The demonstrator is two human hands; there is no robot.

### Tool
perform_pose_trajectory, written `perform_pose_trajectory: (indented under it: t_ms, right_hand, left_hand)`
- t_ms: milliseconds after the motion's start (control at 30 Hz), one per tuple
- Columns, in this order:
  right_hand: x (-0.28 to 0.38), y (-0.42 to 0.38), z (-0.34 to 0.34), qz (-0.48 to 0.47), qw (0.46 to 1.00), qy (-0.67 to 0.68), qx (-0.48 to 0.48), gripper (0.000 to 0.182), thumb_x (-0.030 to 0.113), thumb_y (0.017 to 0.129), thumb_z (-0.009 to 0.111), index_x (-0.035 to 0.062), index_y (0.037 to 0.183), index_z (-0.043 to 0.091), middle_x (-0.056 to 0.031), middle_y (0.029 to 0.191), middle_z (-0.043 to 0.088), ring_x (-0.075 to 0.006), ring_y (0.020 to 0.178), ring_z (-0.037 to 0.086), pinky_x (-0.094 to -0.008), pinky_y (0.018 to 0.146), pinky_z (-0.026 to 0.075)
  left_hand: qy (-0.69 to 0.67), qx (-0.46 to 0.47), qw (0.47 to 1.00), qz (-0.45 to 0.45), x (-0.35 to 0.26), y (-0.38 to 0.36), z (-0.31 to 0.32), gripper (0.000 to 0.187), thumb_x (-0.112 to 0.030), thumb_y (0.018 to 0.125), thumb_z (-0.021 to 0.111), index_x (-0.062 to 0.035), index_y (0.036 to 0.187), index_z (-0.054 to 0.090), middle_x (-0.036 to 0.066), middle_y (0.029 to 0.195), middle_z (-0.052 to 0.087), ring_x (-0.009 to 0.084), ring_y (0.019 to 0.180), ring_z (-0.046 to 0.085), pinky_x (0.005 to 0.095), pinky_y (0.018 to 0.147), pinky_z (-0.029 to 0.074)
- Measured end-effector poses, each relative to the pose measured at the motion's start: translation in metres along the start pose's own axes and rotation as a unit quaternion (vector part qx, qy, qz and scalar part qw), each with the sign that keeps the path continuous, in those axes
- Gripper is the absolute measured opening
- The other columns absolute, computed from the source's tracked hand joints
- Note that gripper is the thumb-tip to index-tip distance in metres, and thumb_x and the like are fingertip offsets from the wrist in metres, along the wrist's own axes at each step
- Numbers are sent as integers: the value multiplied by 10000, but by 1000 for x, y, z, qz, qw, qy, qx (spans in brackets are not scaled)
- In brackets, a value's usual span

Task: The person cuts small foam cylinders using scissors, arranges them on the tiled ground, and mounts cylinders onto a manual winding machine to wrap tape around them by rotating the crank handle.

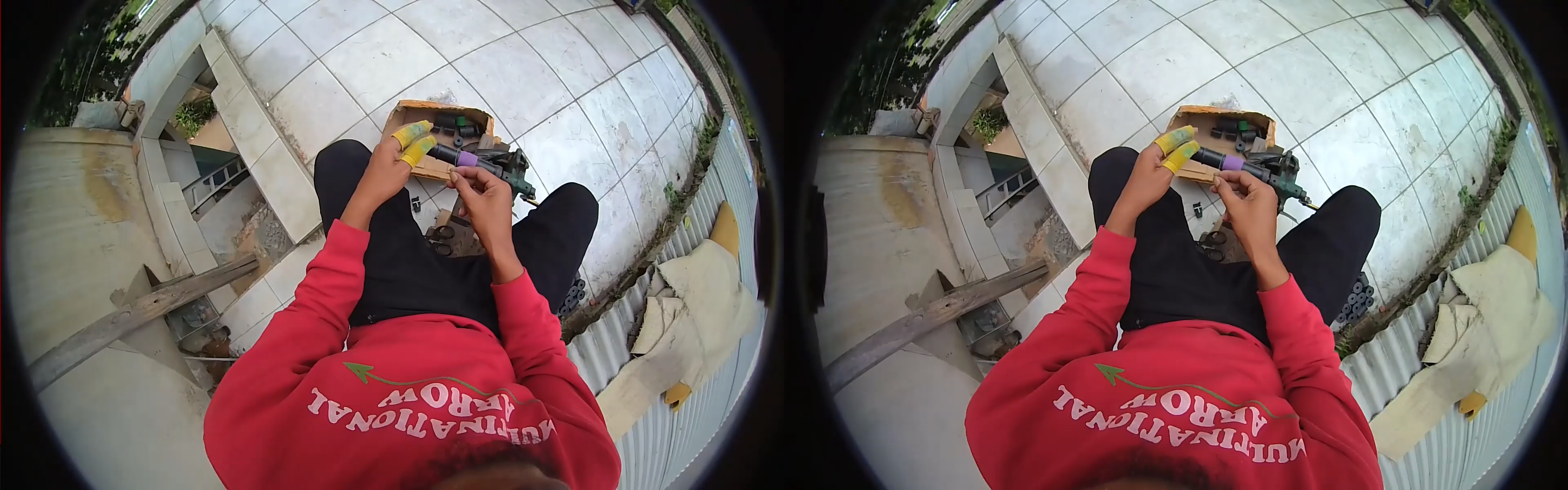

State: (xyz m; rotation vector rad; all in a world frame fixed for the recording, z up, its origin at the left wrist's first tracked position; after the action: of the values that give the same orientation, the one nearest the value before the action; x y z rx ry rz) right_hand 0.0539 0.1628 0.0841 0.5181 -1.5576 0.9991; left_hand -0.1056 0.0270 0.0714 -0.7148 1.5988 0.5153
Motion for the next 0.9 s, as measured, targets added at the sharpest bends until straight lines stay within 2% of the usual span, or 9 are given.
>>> perform_pose_trajectory:
  t_ms: [133,200,300,367,433,500,733,833,900]
  right_hand:
    - [-4,-1,0,-2,1000,-12,3,200,156,1004,725,-9,1108,773,-23,877,770,-24,674,628,-210,505,476]
    - [-7,-1,0,-2,1000,-11,7,199,156,1003,728,-9,1104,772,-20,875,769,-24,666,623,-211,504,474]
    - [-8,-1,1,-2,1000,-5,3,194,150,1003,729,-14,1098,770,-16,867,764,-24,648,611,-211,506,471]
    - [-6,-2,2,-2,1000,-10,2,203,145,1021,716,-22,1131,751,-23,886,756,-29,552,541,-208,501,432]
    - [-5,-2,2,-8,1000,-12,0,206,148,1020,717,-22,1131,752,-23,887,756,-29,559,545,-210,501,434]
    - [-5,-2,1,-14,1000,-14,-3,209,151,1020,719,-22,1132,753,-23,888,757,-29,567,549,-211,502,436]
    - [-6,-2,2,-8,1000,-19,-15,200,140,994,729,-21,1103,780,-8,845,757,-27,597,584,-221,490,462]
    - [-5,-3,2,-3,999,-31,-20,205,138,987,733,-26,1100,784,-13,830,760,-30,574,583,-229,475,459]
    - [-4,-3,2,-1,999,-42,-22,207,137,983,735,-28,1097,786,-17,820,763,-33,562,584,-233,468,458]
  left_hand:
    - [-70,-14,997,-26,13,13,14,375,-96,1045,635,29,1399,645,96,1385,694,145,1253,621,283,1076,464]
    - [7,11,1000,26,6,16,16,406,34,949,608,24,1349,678,108,1296,716,191,1208,659,295,1019,502]
    - [94,56,992,69,-16,23,16,347,23,924,633,0,1254,737,130,1226,725,245,1183,673,320,1009,512]
    - [120,74,985,102,-2,35,18,296,5,923,648,-1,1199,755,138,1190,730,258,1144,686,335,984,524]
    - [147,94,975,135,5,40,20,248,-13,922,664,-1,1144,773,147,1154,734,271,1106,699,350,959,537]
    - [116,116,985,46,7,41,21,238,-85,966,706,-24,1180,790,102,1159,727,224,1082,692,336,973,541]
    - [64,94,992,53,8,36,31,234,-119,985,718,39,1151,764,100,1120,750,197,1027,701,328,935,548]
    - [-33,40,998,42,22,38,33,188,-68,936,698,-9,1093,783,145,1062,774,284,929,722,362,851,558]
    - [147,5,970,195,16,39,30,178,-97,944,692,-23,1078,784,138,1074,774,325,922,720,389,837,558]
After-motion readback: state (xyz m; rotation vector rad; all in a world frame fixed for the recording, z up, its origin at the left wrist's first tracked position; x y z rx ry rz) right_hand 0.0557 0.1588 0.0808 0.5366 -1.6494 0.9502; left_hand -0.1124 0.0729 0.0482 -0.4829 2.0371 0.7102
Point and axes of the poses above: each hand's wrist, its own y-axis towards the middle knuckle, its own z-axis out of the palm, x = y × z, the point moved 2 cm from there along y, towards the middle knuckle
